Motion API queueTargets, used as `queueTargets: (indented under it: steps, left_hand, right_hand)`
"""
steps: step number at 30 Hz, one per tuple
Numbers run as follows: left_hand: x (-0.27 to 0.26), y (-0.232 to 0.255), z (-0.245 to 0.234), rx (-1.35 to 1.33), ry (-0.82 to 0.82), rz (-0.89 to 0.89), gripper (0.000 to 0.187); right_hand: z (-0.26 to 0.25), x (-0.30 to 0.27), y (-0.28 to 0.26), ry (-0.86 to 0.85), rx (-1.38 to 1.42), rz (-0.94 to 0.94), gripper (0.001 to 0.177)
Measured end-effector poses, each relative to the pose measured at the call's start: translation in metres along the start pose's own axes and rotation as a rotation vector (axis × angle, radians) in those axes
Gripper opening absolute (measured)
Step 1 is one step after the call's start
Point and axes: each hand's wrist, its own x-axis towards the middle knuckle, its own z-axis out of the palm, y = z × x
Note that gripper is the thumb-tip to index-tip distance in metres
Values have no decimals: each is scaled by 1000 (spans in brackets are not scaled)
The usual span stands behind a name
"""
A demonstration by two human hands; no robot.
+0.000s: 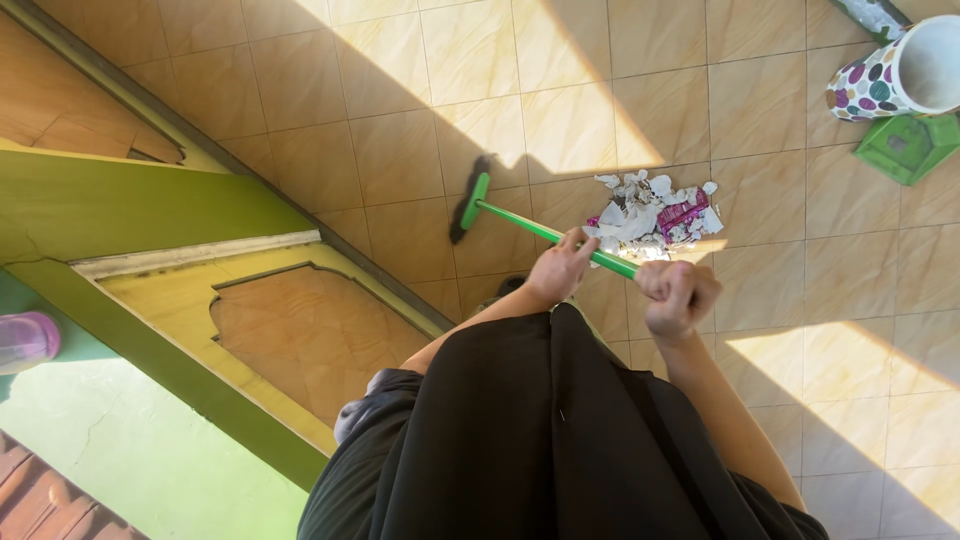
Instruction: Sweeping paper scraps and debris into a dustpan and emptying it into a bucket on a balcony.
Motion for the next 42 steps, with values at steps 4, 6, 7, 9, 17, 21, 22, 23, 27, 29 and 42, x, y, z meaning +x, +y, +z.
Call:
queueTargets:
  steps: [4, 6, 7, 9, 17, 21, 22, 23, 27, 29, 42]
  left_hand:
    - [48, 47, 21, -160, 36, 68, 34]
    - [68, 57, 27, -190, -38, 47, 35]
    - [69, 60, 23, -190, -34, 43, 35]
    - [69, 64, 13, -262, -29, 110, 35]
    - [50, 33, -61, -46, 14, -17, 35]
    - [60, -60, -50, 114, 6, -105, 34]
    - [65, -74, -44, 114, 3, -104, 34]
    - [70, -88, -38, 149, -2, -96, 36]
    - [98, -116, 5, 209, -132, -23, 38]
    - [119, -85, 26, 207, -184, 16, 35]
    - [162, 69, -17, -260, -95, 141, 41]
  right_hand:
    - [-16, 37, -41, 21, -123, -13, 51]
    - [-16, 52, -52, 15, -185, -22, 53]
    - [-11, 57, -58, 9, -183, -20, 53]
    - [0, 65, -67, -46, -138, -84, 55]
    - [-1, 83, -46, -260, 371, 143, 43]
    - [9, 94, 36, -354, 324, 403, 37]
    - [4, 88, 55, -351, 324, 404, 37]
    - [-1, 82, 75, -292, 338, 432, 37]
    - [-31, 74, 100, -123, 278, 405, 39]
    - [-56, 80, 69, -59, 199, 421, 39]
    - [-49, 147, -63, 40, 93, 235, 34]
